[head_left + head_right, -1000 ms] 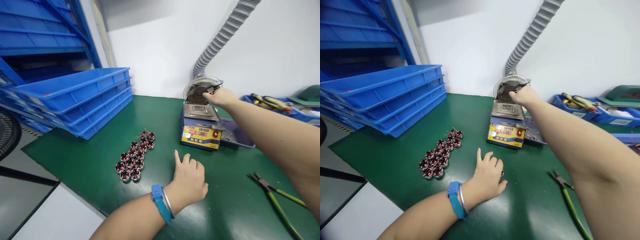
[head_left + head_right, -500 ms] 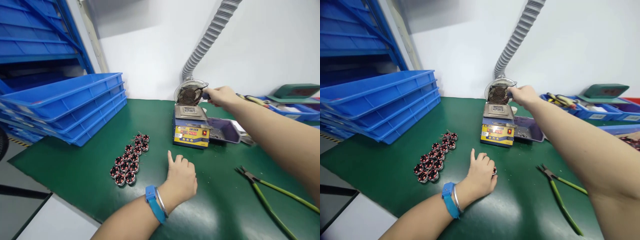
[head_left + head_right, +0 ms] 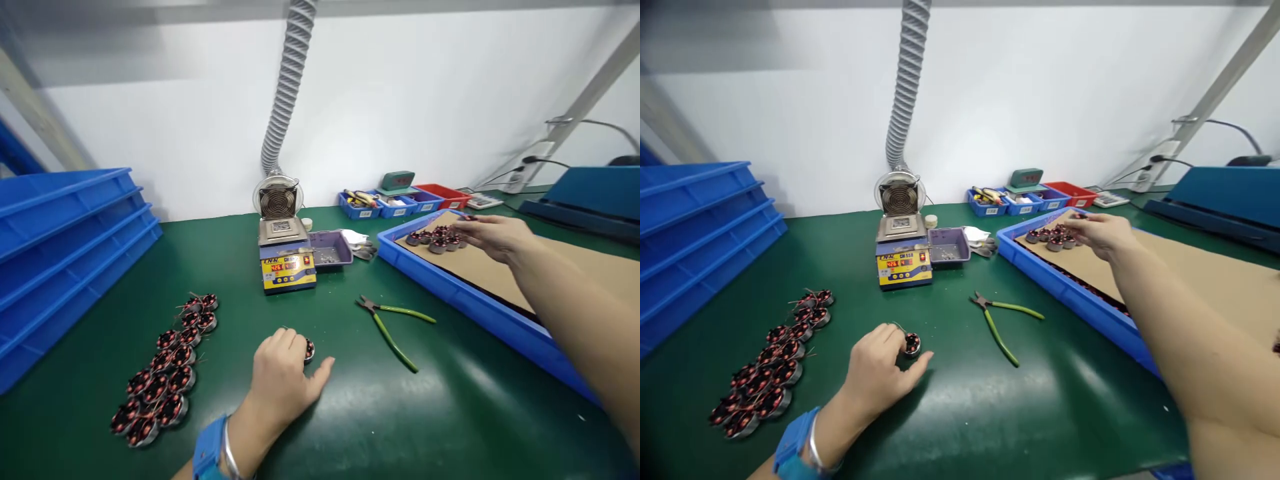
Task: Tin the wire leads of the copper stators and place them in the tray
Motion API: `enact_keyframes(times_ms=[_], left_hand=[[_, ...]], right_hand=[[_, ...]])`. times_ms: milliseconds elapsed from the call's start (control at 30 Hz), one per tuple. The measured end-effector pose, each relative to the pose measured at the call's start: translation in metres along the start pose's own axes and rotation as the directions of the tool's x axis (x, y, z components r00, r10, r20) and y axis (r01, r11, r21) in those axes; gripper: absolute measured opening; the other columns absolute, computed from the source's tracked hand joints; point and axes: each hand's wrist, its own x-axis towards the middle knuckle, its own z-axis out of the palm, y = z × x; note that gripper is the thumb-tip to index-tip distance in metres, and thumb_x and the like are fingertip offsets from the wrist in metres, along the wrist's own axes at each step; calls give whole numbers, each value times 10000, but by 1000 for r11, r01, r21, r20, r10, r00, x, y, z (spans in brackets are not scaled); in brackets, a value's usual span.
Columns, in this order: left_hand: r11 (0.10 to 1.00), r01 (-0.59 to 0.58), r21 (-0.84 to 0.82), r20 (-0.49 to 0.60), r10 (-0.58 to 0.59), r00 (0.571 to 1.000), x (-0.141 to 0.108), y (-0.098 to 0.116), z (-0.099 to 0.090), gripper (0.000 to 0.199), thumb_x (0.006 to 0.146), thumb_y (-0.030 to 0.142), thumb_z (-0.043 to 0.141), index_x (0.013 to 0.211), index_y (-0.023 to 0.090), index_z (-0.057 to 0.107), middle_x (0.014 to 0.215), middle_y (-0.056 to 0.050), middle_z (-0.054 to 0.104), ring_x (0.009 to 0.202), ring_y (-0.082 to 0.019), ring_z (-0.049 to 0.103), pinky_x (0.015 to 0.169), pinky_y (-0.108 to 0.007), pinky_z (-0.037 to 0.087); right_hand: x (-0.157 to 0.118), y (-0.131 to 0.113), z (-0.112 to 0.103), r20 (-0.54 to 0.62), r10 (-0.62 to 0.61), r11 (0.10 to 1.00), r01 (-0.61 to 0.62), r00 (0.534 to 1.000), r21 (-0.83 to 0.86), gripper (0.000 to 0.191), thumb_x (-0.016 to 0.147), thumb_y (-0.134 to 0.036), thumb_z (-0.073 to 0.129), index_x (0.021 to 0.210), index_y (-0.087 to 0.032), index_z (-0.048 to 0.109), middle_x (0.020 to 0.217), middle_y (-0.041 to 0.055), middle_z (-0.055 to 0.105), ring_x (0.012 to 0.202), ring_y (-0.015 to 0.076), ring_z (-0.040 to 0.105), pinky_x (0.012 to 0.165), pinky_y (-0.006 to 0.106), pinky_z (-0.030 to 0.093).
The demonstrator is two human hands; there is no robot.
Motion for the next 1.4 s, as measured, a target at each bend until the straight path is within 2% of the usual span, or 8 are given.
enact_keyframes(times_ms=[300,567,733,800,867,933,1133,1400], left_hand=[[919,366,148,271,-393,878,11,-4,-5,352,745,519,594,694,177,528,764,-61,633,735,-233,616,574,-279,348],[899,356,-256,325,-267,907,12,-18,15,150,726,313,584,724,180,514,632,17,551,609,-132,525,569,-238,355],[808,367,-460,428,-160,890,9,-21,8,239,624,297,711,729,159,547,611,40,521,557,-92,462,543,-217,348],[718,426,-551,463,-162,872,11,-24,7,295,592,305,752,746,144,559,673,26,563,532,-65,438,517,-203,333],[565,522,-638,491,-224,842,14,-27,11,282,607,272,740,774,128,563,748,4,597,505,-40,426,494,-189,331],[397,582,-709,502,-295,813,16,-30,18,205,645,201,687,781,118,559,743,-6,602,517,-39,461,512,-181,363],[171,548,-819,467,-357,809,18,-32,31,174,640,154,694,736,112,555,656,-5,604,574,-58,533,558,-174,417],[57,582,-812,528,-354,772,21,-26,31,358,538,251,829,728,111,560,548,45,546,484,-37,490,499,-167,388]], right_hand=[[35,78,-14,43,263,935,-244,964,-259,245,924,-327,545,1130,-206,601,1159,86,592,983,164,595,831,333,521],[31,66,-3,78,96,939,-64,992,-337,239,781,-221,717,994,-154,633,1091,129,632,1004,214,603,920,376,475],[-41,48,13,43,-122,962,128,992,-243,247,798,-369,680,999,-243,611,1073,138,657,967,227,629,867,372,497],[-93,50,30,290,-273,951,302,917,-61,191,728,-389,711,870,-288,634,947,101,687,842,230,652,786,391,529],[-147,54,50,726,-306,940,316,616,127,327,619,-439,758,912,-348,645,870,59,701,697,232,651,665,414,555],[-192,56,72,844,-328,925,324,424,197,429,639,-484,735,1035,-373,616,861,39,702,648,223,641,619,425,553],[-229,50,129,881,-256,961,1,397,278,552,684,-422,687,1160,-206,513,802,54,715,628,184,649,582,332,533],[-229,52,131,872,-229,924,-186,432,335,547,653,-362,713,1105,-128,512,666,23,648,550,127,585,538,254,493]])
